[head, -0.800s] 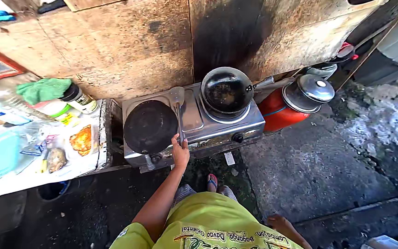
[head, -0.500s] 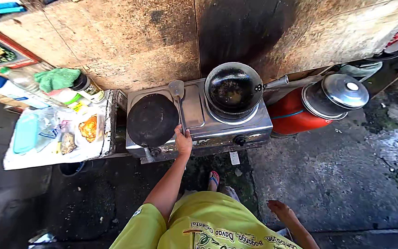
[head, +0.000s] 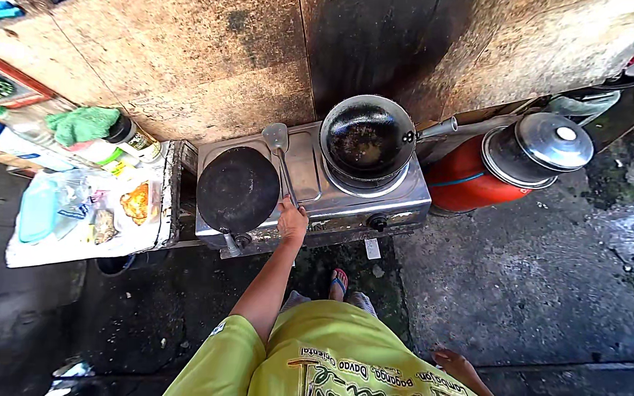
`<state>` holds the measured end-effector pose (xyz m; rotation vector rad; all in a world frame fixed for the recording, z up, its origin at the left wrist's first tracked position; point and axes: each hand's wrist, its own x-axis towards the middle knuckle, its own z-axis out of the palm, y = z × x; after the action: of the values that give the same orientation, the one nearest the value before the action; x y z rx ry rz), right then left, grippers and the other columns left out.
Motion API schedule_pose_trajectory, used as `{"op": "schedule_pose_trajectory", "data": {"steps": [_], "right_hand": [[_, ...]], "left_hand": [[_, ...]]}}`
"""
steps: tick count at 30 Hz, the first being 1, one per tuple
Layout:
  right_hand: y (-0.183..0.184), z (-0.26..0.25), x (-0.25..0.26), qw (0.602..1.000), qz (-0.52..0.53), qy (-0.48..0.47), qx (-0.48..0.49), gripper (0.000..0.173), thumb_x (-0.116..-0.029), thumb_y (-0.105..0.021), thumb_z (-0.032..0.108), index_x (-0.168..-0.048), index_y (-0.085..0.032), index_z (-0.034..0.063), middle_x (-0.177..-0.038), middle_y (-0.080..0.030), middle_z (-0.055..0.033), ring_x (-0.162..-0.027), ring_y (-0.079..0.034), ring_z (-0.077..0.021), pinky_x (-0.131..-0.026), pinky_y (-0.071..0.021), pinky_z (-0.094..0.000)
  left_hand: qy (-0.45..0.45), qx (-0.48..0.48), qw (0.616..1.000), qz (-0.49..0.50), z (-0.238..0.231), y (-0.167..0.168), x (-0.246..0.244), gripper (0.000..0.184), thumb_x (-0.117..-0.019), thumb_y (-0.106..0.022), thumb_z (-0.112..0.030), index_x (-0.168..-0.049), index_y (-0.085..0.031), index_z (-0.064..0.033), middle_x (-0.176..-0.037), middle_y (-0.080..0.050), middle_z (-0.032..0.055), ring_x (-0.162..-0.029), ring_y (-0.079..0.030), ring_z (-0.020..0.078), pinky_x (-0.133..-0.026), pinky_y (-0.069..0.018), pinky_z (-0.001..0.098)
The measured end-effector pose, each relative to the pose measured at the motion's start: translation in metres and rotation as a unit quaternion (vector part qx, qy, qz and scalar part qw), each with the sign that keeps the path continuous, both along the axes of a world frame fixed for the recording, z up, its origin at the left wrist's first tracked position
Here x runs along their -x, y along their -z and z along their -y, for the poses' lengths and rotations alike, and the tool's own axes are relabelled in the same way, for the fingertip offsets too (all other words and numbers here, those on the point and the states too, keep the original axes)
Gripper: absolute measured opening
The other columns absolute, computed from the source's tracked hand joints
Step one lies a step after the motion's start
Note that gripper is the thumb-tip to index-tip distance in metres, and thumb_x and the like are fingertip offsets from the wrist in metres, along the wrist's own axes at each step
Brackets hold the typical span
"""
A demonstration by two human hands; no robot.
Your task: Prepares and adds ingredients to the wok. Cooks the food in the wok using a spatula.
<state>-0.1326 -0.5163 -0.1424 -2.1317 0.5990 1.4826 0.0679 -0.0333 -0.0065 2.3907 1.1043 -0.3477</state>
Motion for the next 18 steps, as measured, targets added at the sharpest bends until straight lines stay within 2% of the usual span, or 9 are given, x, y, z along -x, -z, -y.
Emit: {"op": "schedule_pose_trajectory", "data": {"steps": [4,6,9,11,14,16,18], "right_hand": [[-0.002,-0.023,-0.011,1.0,0.004,-0.018,-0.005,0.036,-0.1086,-0.055,0.023,-0.134,-0.065,-0.0007,-0.128,-0.068,-0.026,-0.12,-0.065,-0.04,-0.107,-0.0472,-0.0562],[-0.002,-0.044,-0.02,0.999,0.017,-0.034,-0.018,0.037,-0.1085,-0.055,0.022,-0.135,-0.063,-0.0028,-0.129,-0.067,-0.0271,-0.12,-0.065,-0.0406,-0.108,-0.0469,-0.0562],[-0.001,-0.082,-0.042,0.991,0.043,-0.121,-0.039,0.037,-0.107,-0.058,0.023,-0.133,-0.065,-0.0026,-0.129,-0.068,-0.0262,-0.125,-0.063,-0.0413,-0.11,-0.0448,-0.0589],[-0.025,-0.127,-0.061,0.978,0.055,-0.194,-0.058,0.038,-0.1075,-0.057,0.024,-0.134,-0.063,-0.0025,-0.132,-0.067,-0.0257,-0.128,-0.061,-0.0416,-0.113,-0.0424,-0.0599],[-0.051,-0.193,-0.081,0.962,0.088,-0.244,-0.083,0.037,-0.1071,-0.058,0.026,-0.134,-0.064,0.001,-0.128,-0.069,-0.0229,-0.124,-0.065,-0.0391,-0.11,-0.0464,-0.0593],[-0.053,-0.233,-0.087,0.958,0.101,-0.254,-0.091,0.036,-0.1069,-0.058,0.026,-0.134,-0.065,0.0026,-0.128,-0.07,-0.0219,-0.123,-0.066,-0.0376,-0.109,-0.0478,-0.0588],[-0.066,-0.279,-0.086,0.956,0.114,-0.257,-0.088,0.036,-0.107,-0.058,0.024,-0.134,-0.064,0.0004,-0.128,-0.069,-0.0243,-0.123,-0.065,-0.0398,-0.108,-0.047,-0.06]], "left_hand": [[0.035,0.026,0.998,-0.034,0.002,-0.011,0.01,0.07,-0.1026,-0.061,-0.031,-0.162,-0.029,-0.0119,-0.158,-0.037,0.0254,-0.11,-0.068,0.0397,-0.093,-0.0569,0.0528],[0.063,0.045,0.996,-0.039,-0.003,-0.022,0.022,0.067,-0.1037,-0.058,-0.032,-0.161,-0.031,-0.0111,-0.158,-0.039,0.0245,-0.11,-0.069,0.0381,-0.094,-0.0569,0.0522],[0.085,0.067,0.994,-0.004,-0.033,-0.05,0.046,0.052,-0.1059,-0.055,-0.035,-0.153,-0.048,-0.013,-0.156,-0.045,0.0186,-0.11,-0.069,0.0349,-0.095,-0.0558,0.0518],[0.061,0.052,0.995,0.066,-0.076,-0.063,0.069,0.044,-0.1057,-0.056,-0.036,-0.144,-0.059,-0.0138,-0.151,-0.051,0.0167,-0.107,-0.07,0.0345,-0.092,-0.0571,0.053],[-0.03,-0.001,0.98,0.198,-0.173,-0.062,0.113,0.038,-0.1047,-0.059,-0.034,-0.135,-0.065,-0.012,-0.139,-0.059,0.0169,-0.101,-0.071,0.0305,-0.087,-0.0596,0.0513],[-0.123,-0.022,0.957,0.26,-0.249,-0.066,0.148,0.037,-0.1044,-0.061,-0.029,-0.134,-0.065,-0.0074,-0.137,-0.06,0.0206,-0.105,-0.07,0.0312,-0.092,-0.0585,0.0507],[-0.222,-0.041,0.933,0.282,-0.326,-0.07,0.184,0.035,-0.104,-0.061,-0.023,-0.133,-0.065,-0.0043,-0.136,-0.061,0.0224,-0.108,-0.07,0.0317,-0.095,-0.0576,0.0487]]}}
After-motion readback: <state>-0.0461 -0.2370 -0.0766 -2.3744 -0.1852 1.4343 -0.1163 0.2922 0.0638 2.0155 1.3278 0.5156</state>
